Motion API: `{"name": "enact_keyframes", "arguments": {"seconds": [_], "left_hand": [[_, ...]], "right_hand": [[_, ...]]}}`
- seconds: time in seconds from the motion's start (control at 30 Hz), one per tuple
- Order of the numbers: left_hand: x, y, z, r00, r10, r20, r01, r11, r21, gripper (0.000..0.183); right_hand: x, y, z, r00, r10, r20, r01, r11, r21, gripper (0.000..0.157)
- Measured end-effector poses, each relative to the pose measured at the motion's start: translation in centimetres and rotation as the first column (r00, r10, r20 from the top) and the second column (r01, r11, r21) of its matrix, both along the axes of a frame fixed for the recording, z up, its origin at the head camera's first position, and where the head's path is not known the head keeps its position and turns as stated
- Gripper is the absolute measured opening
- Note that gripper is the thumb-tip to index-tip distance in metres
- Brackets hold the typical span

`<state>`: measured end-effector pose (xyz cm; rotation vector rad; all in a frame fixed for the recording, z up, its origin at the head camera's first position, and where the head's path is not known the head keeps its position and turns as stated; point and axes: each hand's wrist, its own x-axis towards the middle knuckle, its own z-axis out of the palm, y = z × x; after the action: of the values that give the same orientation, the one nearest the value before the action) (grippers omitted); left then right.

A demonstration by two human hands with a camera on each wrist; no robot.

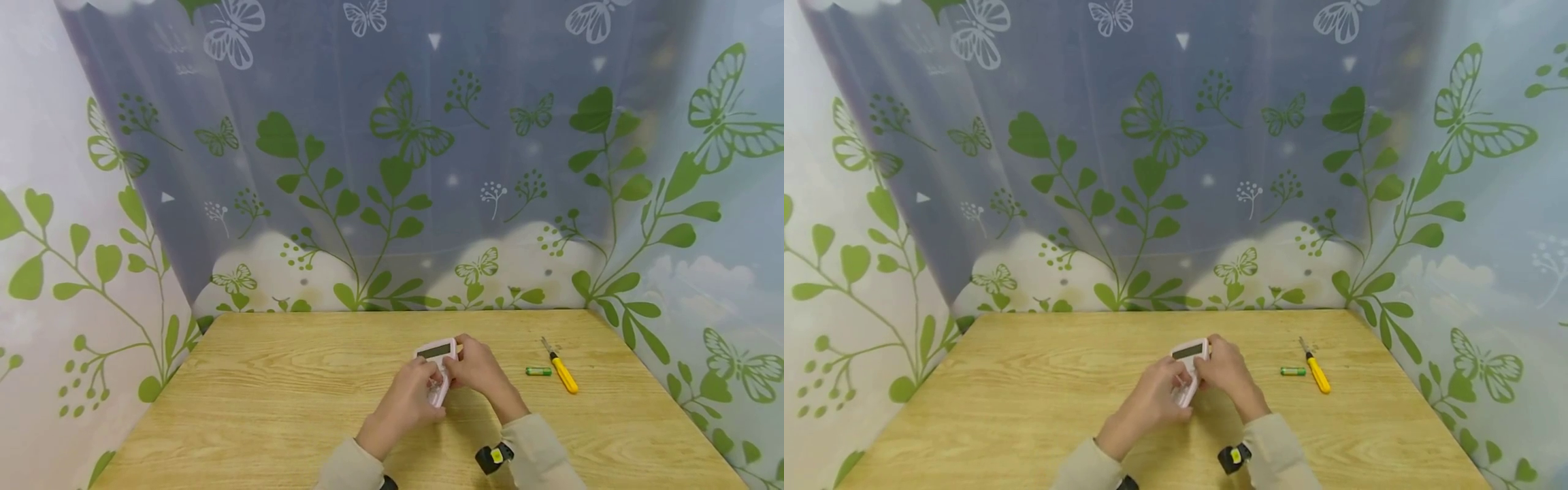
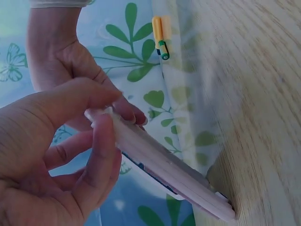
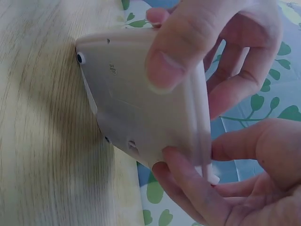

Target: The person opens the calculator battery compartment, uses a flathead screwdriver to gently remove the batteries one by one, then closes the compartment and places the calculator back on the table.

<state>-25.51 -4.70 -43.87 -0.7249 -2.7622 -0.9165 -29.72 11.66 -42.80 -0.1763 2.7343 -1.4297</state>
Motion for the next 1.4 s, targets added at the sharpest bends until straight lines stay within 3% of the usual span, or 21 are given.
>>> {"name": "enact_keyframes", "arguments": {"seconds": [0.23,0.57,0.87,1.07,1.3,1.4], "left_hand": [[-0.2,-0.5,0.1,0.995,-0.03,0.093,0.021,0.995,0.093,0.032],[-1.4,-3.3,0.7,0.982,0.033,0.189,-0.07,0.979,0.189,0.03],[-2.3,-4.7,-0.7,0.972,0.168,0.162,-0.179,0.982,0.054,0.041],[-2.8,-5.1,-1.5,0.95,0.234,0.207,-0.242,0.97,0.011,0.048],[-3.1,-5.5,-1.7,0.932,0.235,0.276,-0.249,0.968,0.016,0.054],[-3.2,-5.8,-1.8,0.91,0.216,0.353,-0.246,0.968,0.041,0.064]], "right_hand": [[-0.3,0.3,-0.3,0.999,-0.013,-0.049,0.017,0.998,0.069,0.04],[-0.5,0.2,-0.5,1.0,-0.023,-0.021,0.025,0.994,0.108,0.039],[-0.5,-0.3,-1.5,1.0,-0.012,0.002,0.012,0.996,0.089,0.029],[-0.4,-0.5,-1.8,0.999,0.013,0.036,-0.015,0.998,0.062,0.019],[-0.4,-0.6,-2.0,0.999,0.031,-0.014,-0.03,0.997,0.068,0.011],[-0.3,-0.6,-2.0,0.998,0.034,-0.044,-0.03,0.996,0.085,0.008]]}}
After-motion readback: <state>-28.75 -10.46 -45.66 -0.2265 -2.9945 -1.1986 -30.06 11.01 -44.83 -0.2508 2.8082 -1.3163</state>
